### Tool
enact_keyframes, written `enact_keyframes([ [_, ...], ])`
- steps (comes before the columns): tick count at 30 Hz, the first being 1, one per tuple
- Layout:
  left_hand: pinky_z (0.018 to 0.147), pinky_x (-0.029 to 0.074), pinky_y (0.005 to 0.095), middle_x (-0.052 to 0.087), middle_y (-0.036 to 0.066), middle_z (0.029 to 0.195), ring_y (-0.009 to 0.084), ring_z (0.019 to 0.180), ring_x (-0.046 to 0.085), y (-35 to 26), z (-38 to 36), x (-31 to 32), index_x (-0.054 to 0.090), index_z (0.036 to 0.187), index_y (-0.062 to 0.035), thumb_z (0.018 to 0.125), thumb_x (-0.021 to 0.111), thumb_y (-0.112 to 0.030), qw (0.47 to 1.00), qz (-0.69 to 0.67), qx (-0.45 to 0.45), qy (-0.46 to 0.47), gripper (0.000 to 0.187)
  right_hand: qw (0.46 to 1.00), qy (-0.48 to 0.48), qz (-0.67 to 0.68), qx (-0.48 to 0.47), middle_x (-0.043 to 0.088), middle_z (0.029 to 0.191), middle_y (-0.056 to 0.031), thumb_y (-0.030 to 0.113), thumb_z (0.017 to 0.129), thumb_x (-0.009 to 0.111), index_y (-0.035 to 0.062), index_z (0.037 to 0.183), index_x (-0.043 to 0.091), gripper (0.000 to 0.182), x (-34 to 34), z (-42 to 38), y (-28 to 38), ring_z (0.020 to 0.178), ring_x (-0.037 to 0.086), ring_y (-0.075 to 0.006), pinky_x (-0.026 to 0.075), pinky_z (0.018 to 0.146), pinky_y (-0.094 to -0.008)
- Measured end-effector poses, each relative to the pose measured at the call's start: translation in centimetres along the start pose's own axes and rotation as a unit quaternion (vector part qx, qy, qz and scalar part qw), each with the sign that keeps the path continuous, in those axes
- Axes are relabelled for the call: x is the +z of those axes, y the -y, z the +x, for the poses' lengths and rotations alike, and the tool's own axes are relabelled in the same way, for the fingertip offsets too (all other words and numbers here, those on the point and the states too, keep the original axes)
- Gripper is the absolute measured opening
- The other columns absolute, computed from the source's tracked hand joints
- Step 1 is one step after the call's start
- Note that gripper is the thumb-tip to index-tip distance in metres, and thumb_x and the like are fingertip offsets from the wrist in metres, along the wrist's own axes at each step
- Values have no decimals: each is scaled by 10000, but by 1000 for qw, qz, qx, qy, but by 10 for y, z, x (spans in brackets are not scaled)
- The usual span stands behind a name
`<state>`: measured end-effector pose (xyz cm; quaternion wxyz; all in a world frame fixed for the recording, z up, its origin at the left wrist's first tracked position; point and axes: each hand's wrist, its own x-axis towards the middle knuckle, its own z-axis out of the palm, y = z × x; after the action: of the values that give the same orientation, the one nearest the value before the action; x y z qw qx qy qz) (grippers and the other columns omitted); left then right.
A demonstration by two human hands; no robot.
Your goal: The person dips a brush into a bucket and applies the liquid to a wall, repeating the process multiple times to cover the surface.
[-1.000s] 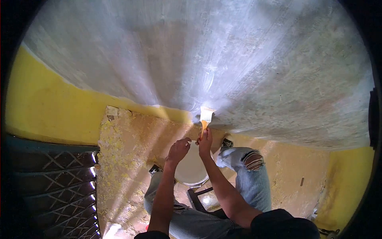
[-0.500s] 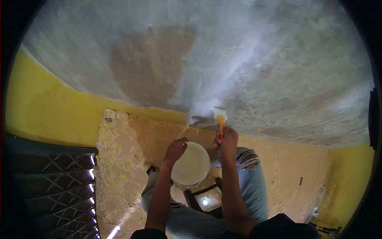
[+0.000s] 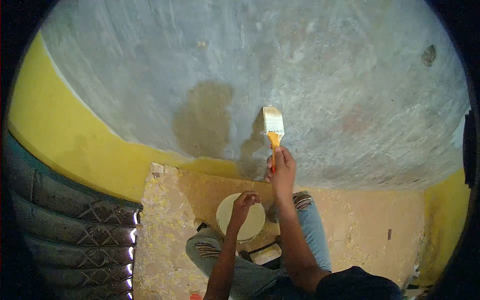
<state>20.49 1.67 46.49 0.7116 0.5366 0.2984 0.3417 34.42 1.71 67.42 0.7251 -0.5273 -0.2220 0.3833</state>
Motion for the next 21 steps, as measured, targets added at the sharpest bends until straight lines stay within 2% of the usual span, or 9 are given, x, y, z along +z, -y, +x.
enact_keyframes([
  [2,853,498,347,654,92,994,206,933,646,6,-8,8,588,1097,-13,966,539,-206,1000,-9,6,0,239,993,-17,-79,-84,467,630,8,268,1024,411,50,1063,544,259,-7,15,-42,448,419,-91,377,405,-258],
  [4,852,500,345,655,89,996,207,934,646,4,-15,19,588,1099,-17,973,522,-199,1000,-18,10,0,231,993,-22,-99,-54,466,644,4,287,1023,413,44,1070,540,278,-26,39,-113,456,425,-91,376,409,-262],
  [6,850,505,351,655,90,1000,211,932,650,-5,-21,28,585,1105,-21,982,497,-190,998,-33,-42,-34,227,993,-27,-116,-23,465,658,0,306,1022,415,38,1077,537,299,-48,61,-190,464,431,-91,375,412,-266],
  [8,848,508,354,654,92,1001,214,930,653,-13,-30,30,582,1106,-23,980,498,-192,998,-7,-49,-37,227,938,-64,-316,-130,475,676,-18,317,1023,410,27,1063,528,316,-62,75,-243,519,486,-109,407,463,-297],
  [9,847,510,356,653,95,1002,217,928,655,-19,-35,31,579,1107,-25,979,500,-195,997,11,-63,-43,227,939,-64,-311,-131,475,676,-18,317,1023,410,27,1063,528,316,-56,61,-228,519,486,-109,407,463,-297],
  [11,846,512,356,652,98,1004,218,927,657,-32,-45,33,576,1105,-27,972,507,-192,995,16,-80,-55,222,980,-27,-160,112,488,646,-40,313,1020,411,18,1050,549,327,-50,30,-195,512,507,-131,429,469,-322],
  [15,839,514,359,652,103,1000,226,931,659,-26,-57,23,573,1094,-33,957,530,-206,996,-23,-55,-67,225,976,-36,-201,80,514,603,-60,271,1005,431,-8,973,580,318,-39,16,-164,452,512,-157,433,407,-353],
  [18,836,512,363,652,102,996,230,934,660,-26,-57,22,576,1095,-48,943,561,-248,991,-50,-79,-94,252,982,-52,-133,124,533,571,-79,232,982,458,-28,885,591,308,-29,20,-139,409,510,-175,438,363,-369],
  [21,835,508,367,652,97,997,233,936,659,-35,-61,27,587,1086,-62,931,585,-290,994,-66,-36,-80,276,995,-20,-88,50,538,574,-83,213,955,496,-29,824,589,291,-10,41,-81,423,524,-170,451,363,-350],
])
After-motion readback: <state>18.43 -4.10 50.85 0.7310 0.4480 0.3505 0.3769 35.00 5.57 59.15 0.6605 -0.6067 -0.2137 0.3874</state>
